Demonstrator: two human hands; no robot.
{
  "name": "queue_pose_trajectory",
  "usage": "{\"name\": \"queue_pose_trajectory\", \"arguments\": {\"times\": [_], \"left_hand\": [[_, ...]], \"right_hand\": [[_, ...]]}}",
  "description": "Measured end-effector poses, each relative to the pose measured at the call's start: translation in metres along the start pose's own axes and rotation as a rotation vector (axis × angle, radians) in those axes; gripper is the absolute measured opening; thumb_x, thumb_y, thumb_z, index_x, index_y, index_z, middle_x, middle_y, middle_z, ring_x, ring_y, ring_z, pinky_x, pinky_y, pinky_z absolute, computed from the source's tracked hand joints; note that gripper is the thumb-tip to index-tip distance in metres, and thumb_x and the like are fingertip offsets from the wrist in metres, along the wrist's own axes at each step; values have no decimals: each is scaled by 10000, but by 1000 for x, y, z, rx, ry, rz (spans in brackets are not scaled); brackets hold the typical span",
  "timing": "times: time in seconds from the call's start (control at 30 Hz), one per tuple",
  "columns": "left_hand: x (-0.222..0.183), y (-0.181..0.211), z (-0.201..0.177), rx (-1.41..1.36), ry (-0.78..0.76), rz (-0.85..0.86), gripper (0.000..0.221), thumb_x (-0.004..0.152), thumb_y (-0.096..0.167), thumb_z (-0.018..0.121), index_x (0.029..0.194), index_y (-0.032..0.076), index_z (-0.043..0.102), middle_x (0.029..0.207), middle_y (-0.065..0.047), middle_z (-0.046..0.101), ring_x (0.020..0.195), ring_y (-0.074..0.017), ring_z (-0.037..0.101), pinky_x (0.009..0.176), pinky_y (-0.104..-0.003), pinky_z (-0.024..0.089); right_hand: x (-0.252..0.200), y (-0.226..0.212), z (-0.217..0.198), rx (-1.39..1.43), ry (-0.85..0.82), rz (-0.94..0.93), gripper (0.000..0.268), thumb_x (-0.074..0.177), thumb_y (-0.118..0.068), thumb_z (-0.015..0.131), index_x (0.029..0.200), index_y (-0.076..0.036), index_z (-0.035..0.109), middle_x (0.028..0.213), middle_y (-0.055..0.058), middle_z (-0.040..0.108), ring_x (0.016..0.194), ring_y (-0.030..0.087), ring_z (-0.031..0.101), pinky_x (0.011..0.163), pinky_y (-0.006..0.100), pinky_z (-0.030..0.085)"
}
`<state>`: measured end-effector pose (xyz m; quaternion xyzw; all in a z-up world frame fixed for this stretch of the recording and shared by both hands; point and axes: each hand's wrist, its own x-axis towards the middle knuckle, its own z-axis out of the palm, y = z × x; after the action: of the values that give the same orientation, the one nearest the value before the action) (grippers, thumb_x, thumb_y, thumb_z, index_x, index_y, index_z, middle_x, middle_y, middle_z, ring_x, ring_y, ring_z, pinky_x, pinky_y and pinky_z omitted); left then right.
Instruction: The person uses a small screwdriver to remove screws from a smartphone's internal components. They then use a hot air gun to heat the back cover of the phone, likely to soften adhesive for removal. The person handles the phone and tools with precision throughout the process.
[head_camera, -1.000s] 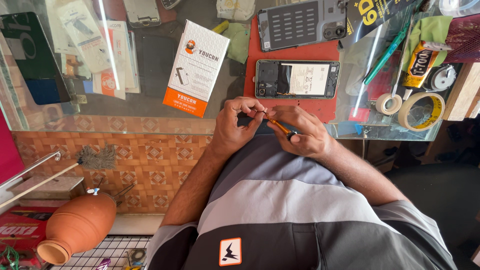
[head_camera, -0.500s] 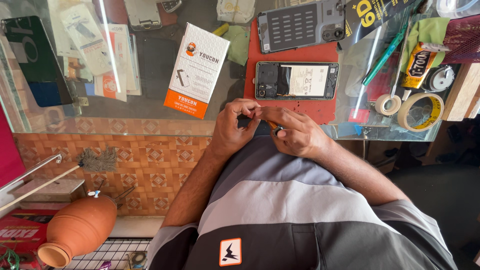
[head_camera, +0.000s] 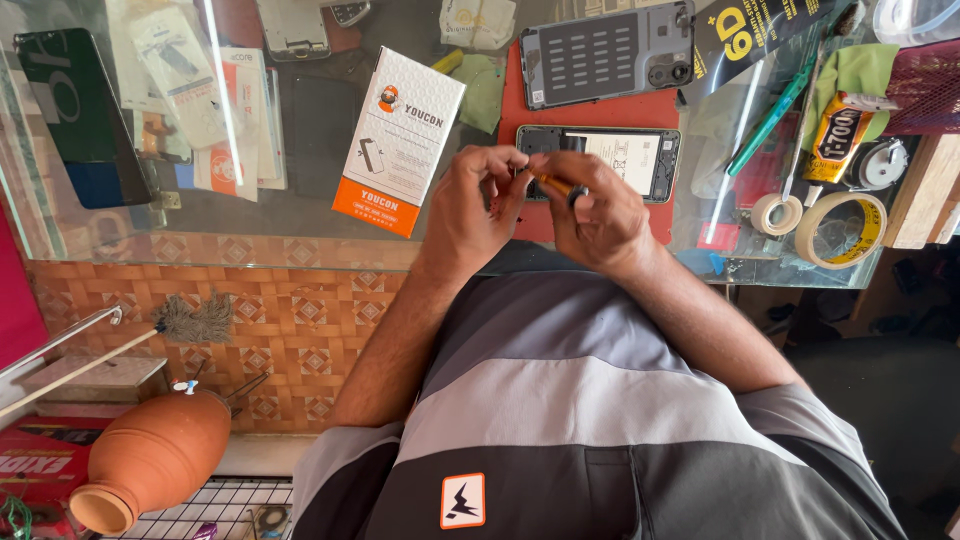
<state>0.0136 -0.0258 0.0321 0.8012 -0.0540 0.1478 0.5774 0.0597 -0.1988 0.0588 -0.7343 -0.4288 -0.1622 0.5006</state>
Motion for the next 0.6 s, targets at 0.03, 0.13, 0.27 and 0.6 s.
{"name": "queue_pose_trajectory", "arguments": {"times": [0.03,0.13,0.27,0.6], "left_hand": [[1,1,1,18,-15,-12,402,954,-26,785,1153,44,442,1040,-80,674,685,-151,598,627,-307,530],[5,2,3,32,-50,-36,393,968,-51,736,1220,26,443,1069,-82,625,676,-146,580,650,-323,542],[10,0,3,-16,-94,-44,388,971,-122,617,1236,5,364,1238,-87,652,677,-148,572,669,-326,528],[14,1,1,-58,-143,-52,473,912,-160,573,1278,-3,317,1331,-108,619,744,-192,606,697,-357,544]], "right_hand": [[1,4,1,-3,3,15,675,934,236,665,1341,-139,279,1156,282,638,1058,409,741,852,434,670],[2,11,1,-5,7,70,624,961,238,614,1336,-104,251,1149,292,641,1060,407,744,860,435,666],[-1,16,1,39,12,150,585,993,241,564,1321,-112,232,1188,292,614,1097,386,724,903,438,668],[-1,22,-1,104,32,222,589,1021,240,552,1320,-136,211,1236,305,594,1153,370,715,895,396,659]]}}
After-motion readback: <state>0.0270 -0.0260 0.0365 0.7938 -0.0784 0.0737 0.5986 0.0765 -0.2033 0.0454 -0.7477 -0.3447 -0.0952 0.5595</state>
